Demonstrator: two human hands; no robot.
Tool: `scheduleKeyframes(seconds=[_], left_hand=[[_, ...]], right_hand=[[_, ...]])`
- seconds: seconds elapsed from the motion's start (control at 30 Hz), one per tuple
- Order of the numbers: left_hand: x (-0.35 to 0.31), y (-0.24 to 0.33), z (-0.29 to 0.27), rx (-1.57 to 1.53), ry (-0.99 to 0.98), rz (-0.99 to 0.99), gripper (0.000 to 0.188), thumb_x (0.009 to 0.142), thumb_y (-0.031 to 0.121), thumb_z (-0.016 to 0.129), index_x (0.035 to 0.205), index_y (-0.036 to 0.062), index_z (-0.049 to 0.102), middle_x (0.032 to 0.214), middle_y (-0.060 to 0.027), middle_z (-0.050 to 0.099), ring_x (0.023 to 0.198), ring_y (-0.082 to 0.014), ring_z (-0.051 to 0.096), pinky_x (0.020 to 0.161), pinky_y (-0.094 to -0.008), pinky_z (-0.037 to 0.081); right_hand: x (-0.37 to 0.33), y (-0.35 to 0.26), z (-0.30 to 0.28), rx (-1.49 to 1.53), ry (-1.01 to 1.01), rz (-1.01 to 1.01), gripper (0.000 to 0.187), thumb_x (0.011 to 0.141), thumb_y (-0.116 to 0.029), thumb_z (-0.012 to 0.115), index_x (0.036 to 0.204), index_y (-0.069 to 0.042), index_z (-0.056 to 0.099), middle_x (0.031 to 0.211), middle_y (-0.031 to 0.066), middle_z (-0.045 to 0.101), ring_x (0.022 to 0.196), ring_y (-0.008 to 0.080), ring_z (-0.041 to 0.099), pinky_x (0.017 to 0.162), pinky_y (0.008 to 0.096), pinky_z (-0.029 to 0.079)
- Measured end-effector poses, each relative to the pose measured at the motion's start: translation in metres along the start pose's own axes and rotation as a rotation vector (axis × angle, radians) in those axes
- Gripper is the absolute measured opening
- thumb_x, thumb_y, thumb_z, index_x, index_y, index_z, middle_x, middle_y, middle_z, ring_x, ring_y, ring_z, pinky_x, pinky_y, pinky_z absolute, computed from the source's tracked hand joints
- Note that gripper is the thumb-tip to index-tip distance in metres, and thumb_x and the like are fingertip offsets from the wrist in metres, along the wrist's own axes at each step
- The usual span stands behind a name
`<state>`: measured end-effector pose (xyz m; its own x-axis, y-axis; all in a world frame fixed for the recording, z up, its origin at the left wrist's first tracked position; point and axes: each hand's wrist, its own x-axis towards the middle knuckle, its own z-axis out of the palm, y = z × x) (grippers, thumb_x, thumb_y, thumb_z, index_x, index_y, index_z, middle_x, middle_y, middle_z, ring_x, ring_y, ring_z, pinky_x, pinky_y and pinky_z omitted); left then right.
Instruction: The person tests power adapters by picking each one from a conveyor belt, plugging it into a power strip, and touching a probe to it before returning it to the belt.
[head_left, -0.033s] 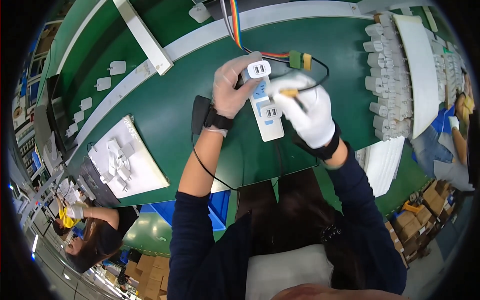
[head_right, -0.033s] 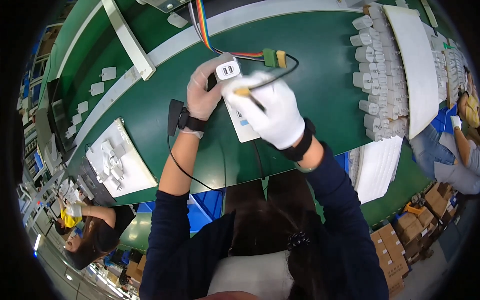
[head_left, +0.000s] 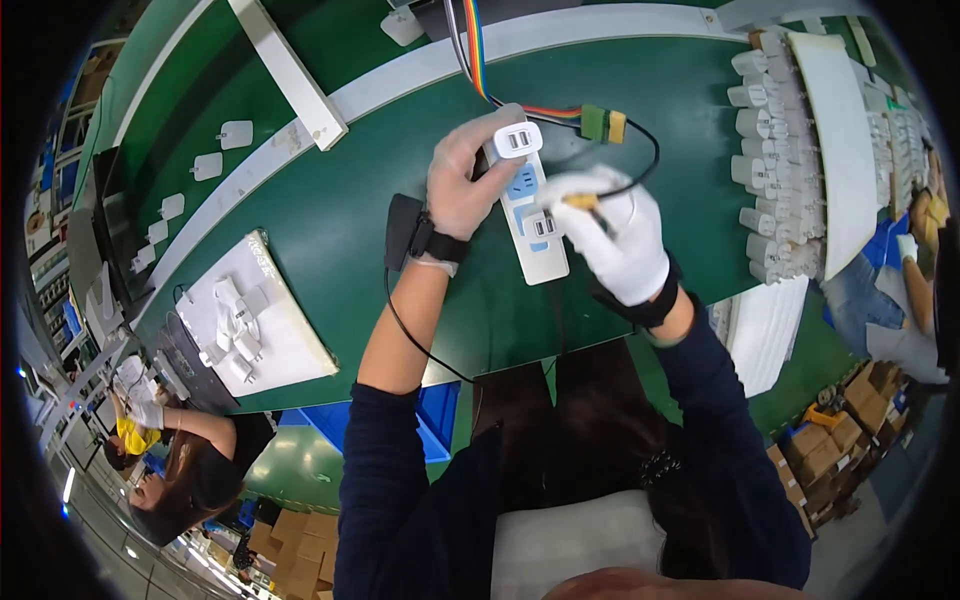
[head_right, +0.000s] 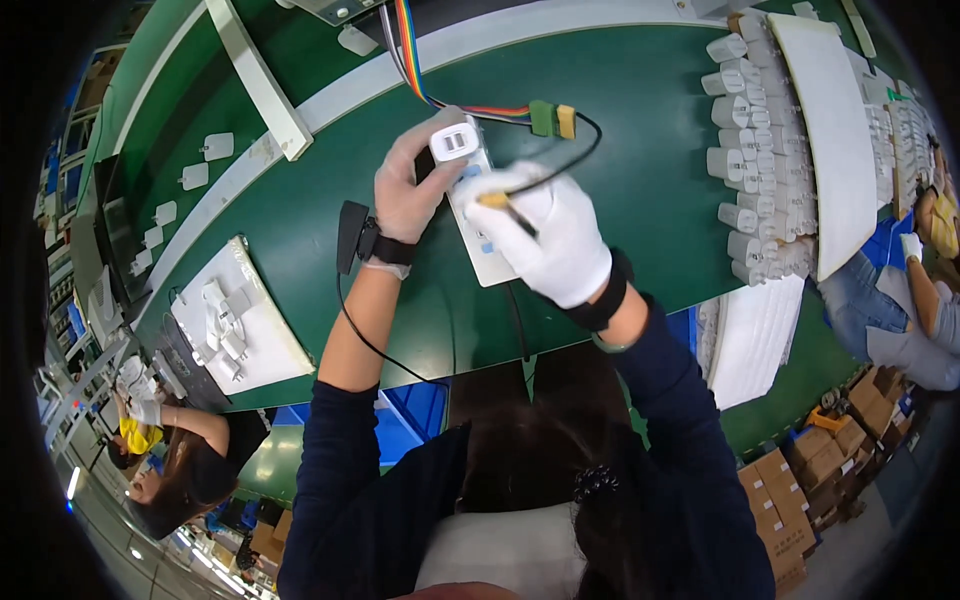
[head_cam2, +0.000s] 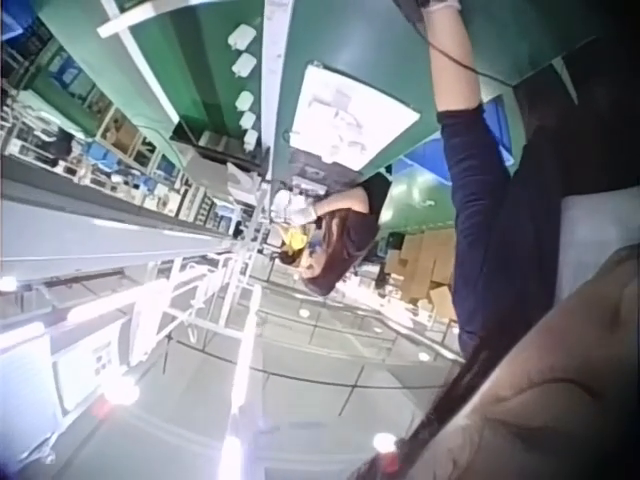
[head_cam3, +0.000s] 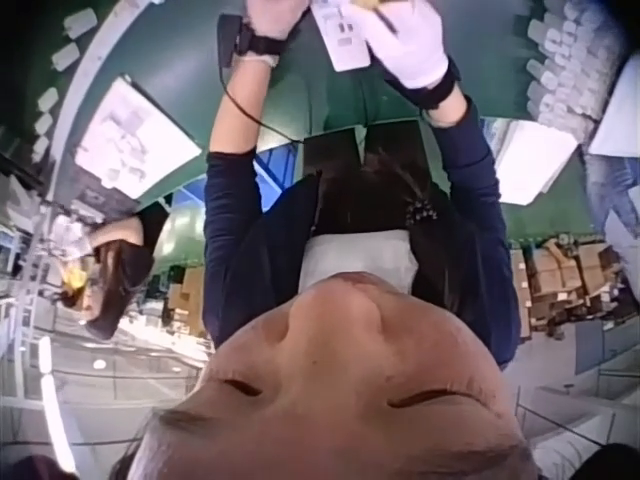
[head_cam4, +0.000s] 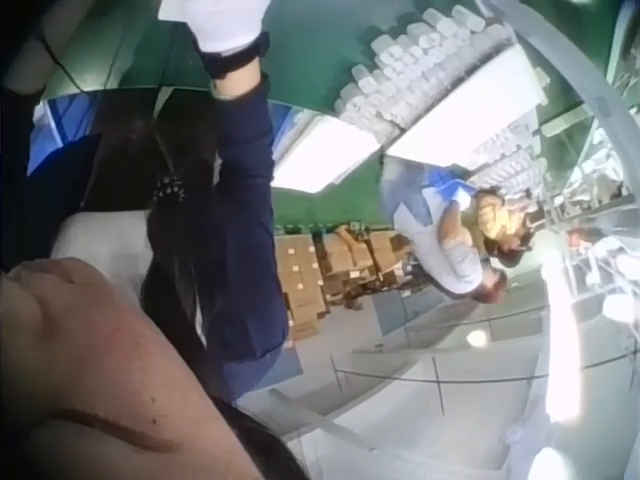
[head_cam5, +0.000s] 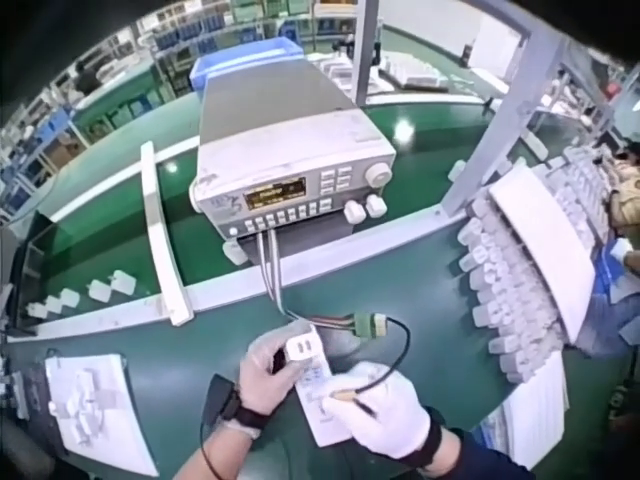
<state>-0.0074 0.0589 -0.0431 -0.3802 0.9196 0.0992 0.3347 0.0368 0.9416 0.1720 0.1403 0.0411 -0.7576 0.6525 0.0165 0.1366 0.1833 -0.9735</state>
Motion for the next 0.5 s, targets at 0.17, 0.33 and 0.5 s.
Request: scheduleKeyframes(seconds=[0.17,0.33,0.5], left_hand=[[0.021,0.03,-0.027,-0.581,0.443,0.089,0.046,0.086,0.009,0.066,0.13,0.0035,0.054,0.129,-0.0146,0.058,0.116,-0.0215,0.056,0.093,-0.0312,0.046],[0.072,-0.01,-0.11,0.45,0.397,0.039,0.046,0.088,0.009,0.061,0.132,0.0027,0.05,0.123,-0.0191,0.059,0.11,-0.0266,0.06,0.092,-0.0344,0.048],[0.108,-0.062,-0.16,1.058,0.117,0.014,0.039,0.089,0.009,0.054,0.128,0.004,0.053,0.121,-0.0214,0.06,0.109,-0.0349,0.06,0.092,-0.0414,0.049]], right_hand=[[-0.012,0.02,-0.003,-0.286,-0.089,-0.041,0.012,0.083,-0.006,0.066,0.094,-0.007,0.069,0.083,0.0054,0.065,0.068,0.0204,0.057,0.063,0.0307,0.045],[-0.019,0.02,-0.001,-0.472,-0.068,-0.209,0.014,0.081,-0.005,0.066,0.095,-0.01,0.068,0.077,0.0027,0.062,0.064,0.0221,0.054,0.062,0.0335,0.044],[-0.024,0.013,0.006,-0.479,-0.03,-0.234,0.015,0.08,-0.008,0.069,0.094,-0.012,0.067,0.074,0.0023,0.06,0.063,0.023,0.054,0.062,0.0347,0.043]])
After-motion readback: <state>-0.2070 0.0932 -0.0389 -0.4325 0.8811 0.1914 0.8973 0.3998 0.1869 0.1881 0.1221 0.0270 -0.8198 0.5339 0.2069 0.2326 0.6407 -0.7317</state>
